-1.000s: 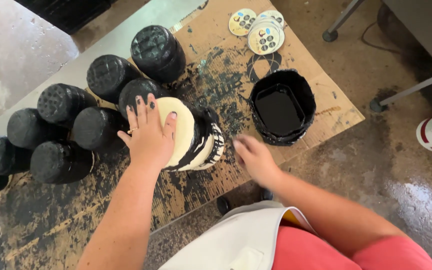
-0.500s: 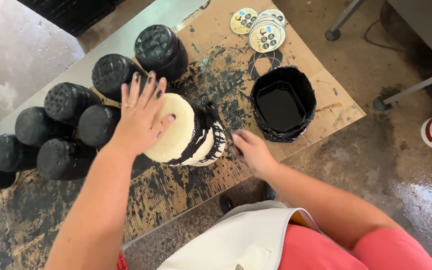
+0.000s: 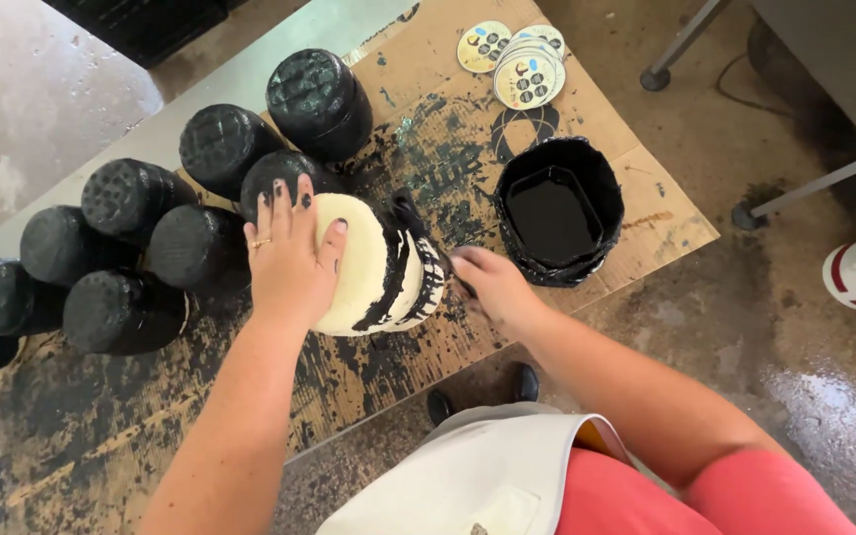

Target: Applying a black protective coating to a cheese wheel using a brush

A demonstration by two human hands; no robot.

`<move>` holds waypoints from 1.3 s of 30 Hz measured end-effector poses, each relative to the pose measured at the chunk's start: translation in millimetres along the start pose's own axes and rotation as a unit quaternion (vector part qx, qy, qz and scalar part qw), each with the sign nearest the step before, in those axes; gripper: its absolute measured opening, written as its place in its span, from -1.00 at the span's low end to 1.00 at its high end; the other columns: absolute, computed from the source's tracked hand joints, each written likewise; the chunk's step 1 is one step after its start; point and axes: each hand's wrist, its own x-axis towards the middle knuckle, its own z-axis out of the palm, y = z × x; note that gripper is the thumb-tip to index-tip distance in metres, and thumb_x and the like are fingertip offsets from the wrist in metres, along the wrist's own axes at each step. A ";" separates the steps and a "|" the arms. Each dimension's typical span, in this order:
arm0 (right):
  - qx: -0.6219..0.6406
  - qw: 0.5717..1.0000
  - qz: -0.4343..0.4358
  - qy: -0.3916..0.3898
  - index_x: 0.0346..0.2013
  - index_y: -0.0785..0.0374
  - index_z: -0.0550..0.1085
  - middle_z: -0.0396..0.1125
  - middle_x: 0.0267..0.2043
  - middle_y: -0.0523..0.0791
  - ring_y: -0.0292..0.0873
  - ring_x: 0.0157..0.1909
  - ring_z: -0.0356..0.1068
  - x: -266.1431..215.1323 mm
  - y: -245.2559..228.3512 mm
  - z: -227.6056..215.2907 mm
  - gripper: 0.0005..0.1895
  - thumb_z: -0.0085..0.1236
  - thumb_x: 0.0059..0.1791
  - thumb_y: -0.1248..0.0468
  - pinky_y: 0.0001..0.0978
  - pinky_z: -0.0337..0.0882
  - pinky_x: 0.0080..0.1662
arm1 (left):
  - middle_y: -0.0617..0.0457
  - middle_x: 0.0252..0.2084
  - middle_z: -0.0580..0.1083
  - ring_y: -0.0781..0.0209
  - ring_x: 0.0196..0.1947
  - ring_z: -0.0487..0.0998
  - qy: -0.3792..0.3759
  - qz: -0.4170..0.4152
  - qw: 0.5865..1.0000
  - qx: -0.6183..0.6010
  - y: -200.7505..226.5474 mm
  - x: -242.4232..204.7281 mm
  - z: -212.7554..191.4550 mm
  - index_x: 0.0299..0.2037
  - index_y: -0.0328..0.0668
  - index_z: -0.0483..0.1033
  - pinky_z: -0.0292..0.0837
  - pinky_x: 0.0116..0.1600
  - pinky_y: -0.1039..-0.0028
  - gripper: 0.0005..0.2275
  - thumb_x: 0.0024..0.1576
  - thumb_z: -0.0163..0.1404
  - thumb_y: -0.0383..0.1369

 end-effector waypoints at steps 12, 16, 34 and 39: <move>-0.100 0.995 -0.015 -0.013 0.00 0.28 0.54 0.18 -0.75 -0.01 -0.21 -0.85 0.10 -14.2 -6.9 -12.3 -0.75 0.05 0.07 0.28 -0.47 0.05 -0.84 | -0.12 0.57 -0.03 -0.14 0.57 -0.14 -0.004 -0.067 0.998 0.006 12.6 -2.0 -1.2 0.56 0.20 -0.07 -0.24 0.47 -0.25 -0.37 0.32 -0.35 0.17; -0.110 0.987 -0.102 -0.057 -0.03 0.26 0.55 0.19 -0.74 -0.08 -0.23 -0.77 0.18 22.1 -24.5 7.3 -0.77 0.03 0.07 0.30 -0.51 0.11 -0.76 | -0.14 0.57 -0.03 -0.13 0.57 -0.14 0.004 -0.080 0.997 0.012 12.2 -2.0 0.2 0.56 0.16 -0.06 -0.21 0.47 -0.26 -0.37 0.33 -0.40 0.17; -0.262 0.957 -0.117 -0.046 0.01 0.30 0.54 0.32 -0.68 -0.07 -0.17 -0.64 0.34 -14.8 -31.2 -6.3 -0.71 0.04 0.09 0.21 -0.30 0.40 -0.53 | 0.11 0.62 -0.13 0.04 0.60 -0.33 0.041 -0.128 0.990 0.031 11.5 -4.2 7.8 0.57 0.28 -0.14 -0.48 0.42 -0.43 -0.38 0.34 -0.42 0.18; -0.213 0.977 -0.016 -0.021 0.10 0.34 0.52 0.37 -0.65 -0.04 -0.20 -0.69 0.31 -56.0 6.9 -17.6 -0.66 0.00 0.12 0.21 -0.48 0.30 -0.63 | -0.01 0.60 -0.07 -0.07 0.58 -0.34 0.040 0.016 0.999 -0.034 -5.1 -1.2 -15.9 0.57 0.19 -0.05 -0.57 0.46 -0.25 -0.39 0.33 -0.29 0.10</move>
